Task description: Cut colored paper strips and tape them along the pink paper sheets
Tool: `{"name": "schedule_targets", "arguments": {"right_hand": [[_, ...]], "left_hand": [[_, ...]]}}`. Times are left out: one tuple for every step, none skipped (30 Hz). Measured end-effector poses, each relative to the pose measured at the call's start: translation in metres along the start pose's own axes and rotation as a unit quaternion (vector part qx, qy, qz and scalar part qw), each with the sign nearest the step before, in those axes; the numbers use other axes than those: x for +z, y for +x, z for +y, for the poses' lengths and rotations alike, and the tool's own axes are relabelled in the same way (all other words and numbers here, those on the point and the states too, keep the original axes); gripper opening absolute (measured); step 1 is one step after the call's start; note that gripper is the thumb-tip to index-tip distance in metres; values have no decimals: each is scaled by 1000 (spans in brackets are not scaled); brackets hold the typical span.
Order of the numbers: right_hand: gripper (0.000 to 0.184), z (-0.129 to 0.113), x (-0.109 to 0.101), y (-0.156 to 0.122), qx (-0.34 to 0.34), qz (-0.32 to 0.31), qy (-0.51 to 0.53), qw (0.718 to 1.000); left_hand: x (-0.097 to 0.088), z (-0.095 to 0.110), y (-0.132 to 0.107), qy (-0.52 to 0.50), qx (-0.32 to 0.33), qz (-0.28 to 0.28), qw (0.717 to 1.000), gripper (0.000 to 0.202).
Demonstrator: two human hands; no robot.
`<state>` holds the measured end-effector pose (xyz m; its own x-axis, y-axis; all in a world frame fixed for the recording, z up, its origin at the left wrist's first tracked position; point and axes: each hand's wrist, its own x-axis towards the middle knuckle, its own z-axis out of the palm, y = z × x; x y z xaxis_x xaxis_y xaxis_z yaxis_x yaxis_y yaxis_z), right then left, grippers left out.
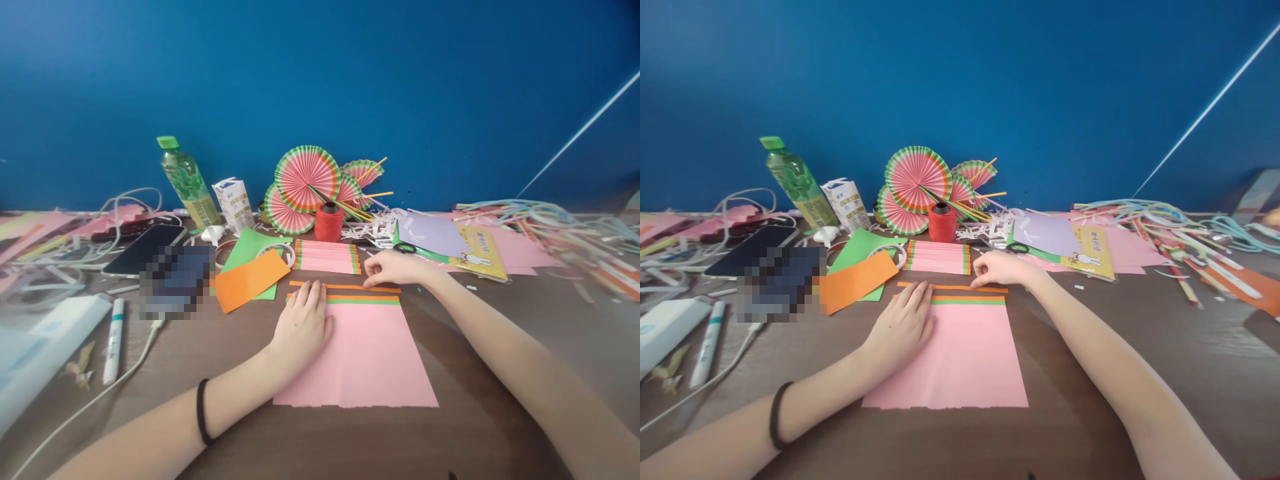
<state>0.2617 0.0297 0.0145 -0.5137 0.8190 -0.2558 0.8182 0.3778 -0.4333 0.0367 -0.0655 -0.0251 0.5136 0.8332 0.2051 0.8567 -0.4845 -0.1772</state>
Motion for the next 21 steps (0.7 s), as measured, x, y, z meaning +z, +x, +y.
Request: {"name": "schedule_targets", "arguments": {"right_hand": [[35, 0, 0, 0, -1, 0, -1, 1000], [35, 1, 0, 0, -2, 2, -1, 1000], [35, 1, 1, 0, -2, 3, -1, 1000], [35, 1, 1, 0, -2, 4, -1, 1000], [35, 1, 1, 0, -2, 5, -1, 1000], [35, 1, 1, 0, -1, 6, 0, 1000], [35, 1, 1, 0, 0, 4, 0, 1000], [35, 1, 1, 0, 0, 4, -1, 1000], [35, 0, 1, 0, 1, 4, -2, 1000], [36, 0, 1, 0, 2, 6, -3, 1000], [36, 0, 1, 0, 3, 6, -3, 1000], [36, 0, 1, 0, 4, 6, -4, 1000], [36, 0, 1, 0, 5, 7, -4, 1000], [36, 0, 1, 0, 5, 7, -5, 1000], [36, 0, 1, 1, 4, 6, -6, 1000], [36, 0, 1, 1, 3, 6, -7, 1000], [36, 0, 1, 1, 1, 6, -7, 1000], [36, 1, 1, 1, 0, 7, -8, 1000], [37, 1, 1, 1, 0, 6, -8, 1000], [37, 1, 1, 1, 0, 6, -8, 1000], [37, 1, 0, 1, 0, 6, -7, 1000]], "left_hand": [[0, 0, 0, 0, 0, 0, 1000, 48], [0, 0, 0, 0, 1, 0, 1000, 47], [0, 0, 0, 0, 2, 0, 1000, 47], [-1, 0, 0, 0, 3, -2, 1000, 47], [-1, 0, -1, 1, 3, -4, 1000, 47], [-1, 1, -1, 0, 3, -5, 1000, 47], [-1, 1, -1, -1, 2, -6, 1000, 47], [0, 1, -1, -2, 1, -4, 1000, 47], [0, 1, -1, -4, 1, -2, 1000, 47], [0, 1, 0, -5, 1, 1, 1000, 47], [0, 1, 0, -6, 1, 3, 1000, 47], [0, 1, 0, -6, 1, 4, 1000, 47], [0, 1, 0, -5, 1, 3, 1000, 47], [0, 1, 0, -4, 1, 0, 1000, 48], [0, 1, 0, -3, 0, -3, 1000, 48], [0, 1, 0, -3, -1, -5, 1000, 48], [0, 1, 0, -3, -1, -6, 1000, 48], [0, 1, 0, -5, -1, -6, 1000, 48], [1, 1, 0, -8, -1, -4, 1000, 48], [1, 1, -1, -11, -1, -1, 1000, 48], [1, 1, -1, -13, -1, 2, 1000, 48]]}}
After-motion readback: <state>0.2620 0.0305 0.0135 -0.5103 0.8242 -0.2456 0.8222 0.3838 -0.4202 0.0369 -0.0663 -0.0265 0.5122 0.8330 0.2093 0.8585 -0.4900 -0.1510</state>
